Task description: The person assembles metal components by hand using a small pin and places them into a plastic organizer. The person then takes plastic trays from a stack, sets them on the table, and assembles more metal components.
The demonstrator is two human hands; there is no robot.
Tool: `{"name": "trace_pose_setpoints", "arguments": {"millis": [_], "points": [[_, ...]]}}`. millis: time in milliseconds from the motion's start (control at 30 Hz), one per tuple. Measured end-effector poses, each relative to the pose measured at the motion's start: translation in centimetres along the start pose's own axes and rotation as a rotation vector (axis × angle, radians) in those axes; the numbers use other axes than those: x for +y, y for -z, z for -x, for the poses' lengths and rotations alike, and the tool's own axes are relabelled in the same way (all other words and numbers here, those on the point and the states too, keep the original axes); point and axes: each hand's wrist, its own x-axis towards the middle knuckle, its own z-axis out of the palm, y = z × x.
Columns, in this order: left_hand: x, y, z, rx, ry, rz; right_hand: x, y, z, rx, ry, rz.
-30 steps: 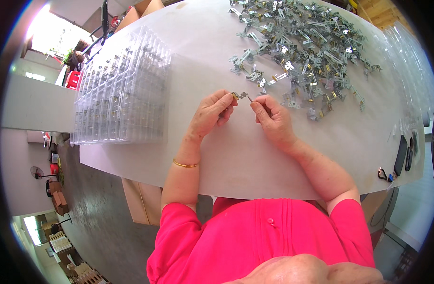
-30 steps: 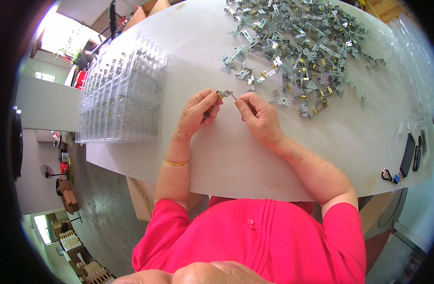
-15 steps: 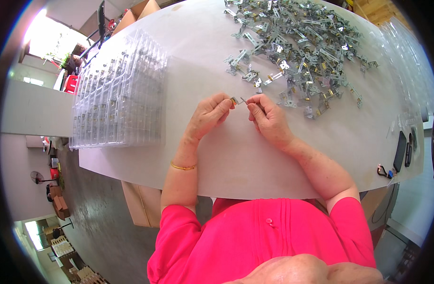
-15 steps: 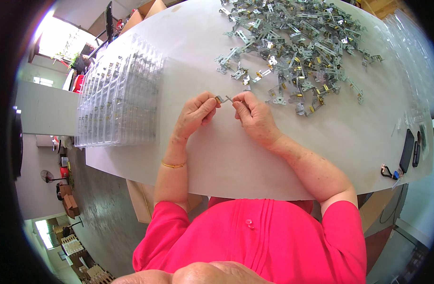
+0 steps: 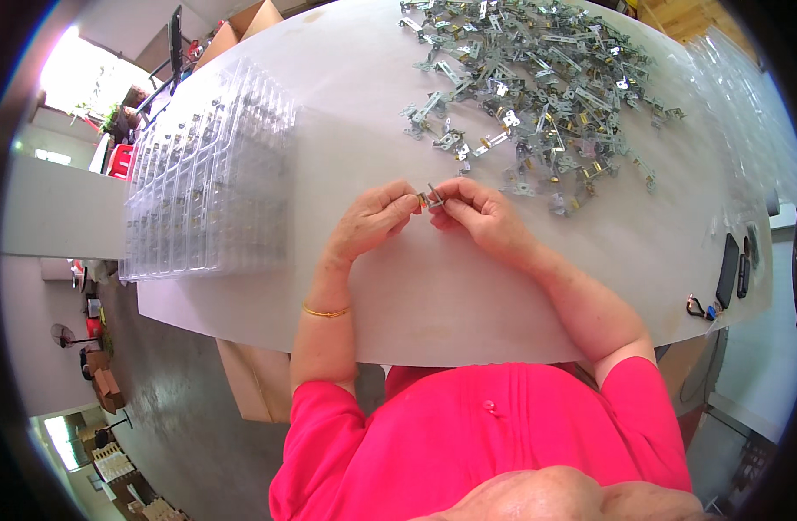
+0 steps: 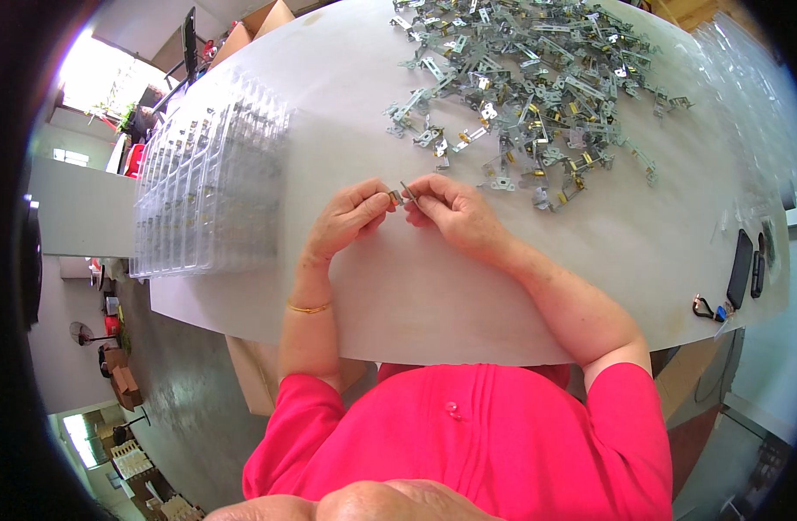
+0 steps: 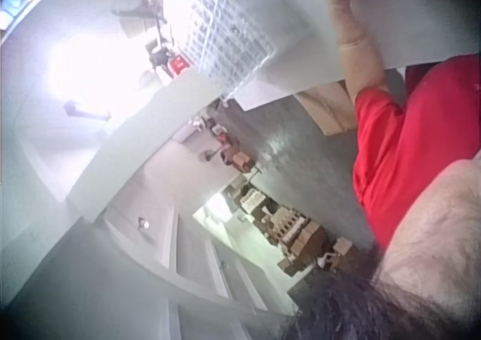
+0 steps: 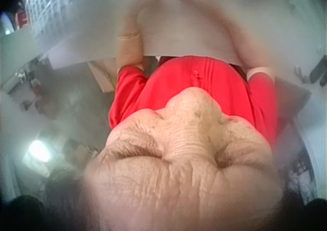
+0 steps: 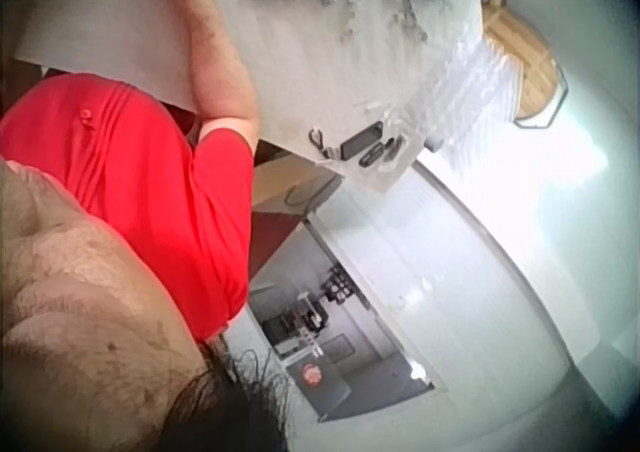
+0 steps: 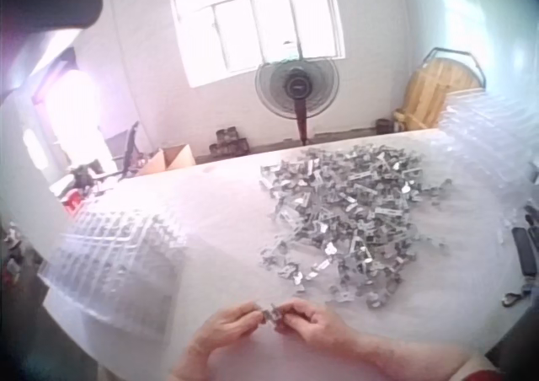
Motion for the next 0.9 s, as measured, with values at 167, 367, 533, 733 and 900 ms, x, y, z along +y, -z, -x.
{"name": "trace_pose_setpoints", "arguments": {"millis": [167,367,533,733,900], "points": [[0.3,-0.3,-0.1,-0.076,-0.008,-0.070,0.9,1.2,-0.7,-0.031,0.028,-0.065],[0.8,-1.5,0.0,-0.243,0.020,0.010,1.1,0.5,-0.5,0.075,0.074,-0.146],[-0.2,-0.1,-0.4,-0.123,0.085,0.146,1.2,0.2,-0.6,0.135,0.340,-0.124],[0.1,0.0,-0.3,-0.100,0.115,0.171,0.7,0.5,-0.3,0.099,0.680,0.490],[0.5,0.0,-0.3,-0.137,0.152,0.297,1.2,0.5,-0.3,0.104,0.688,0.507]]}}
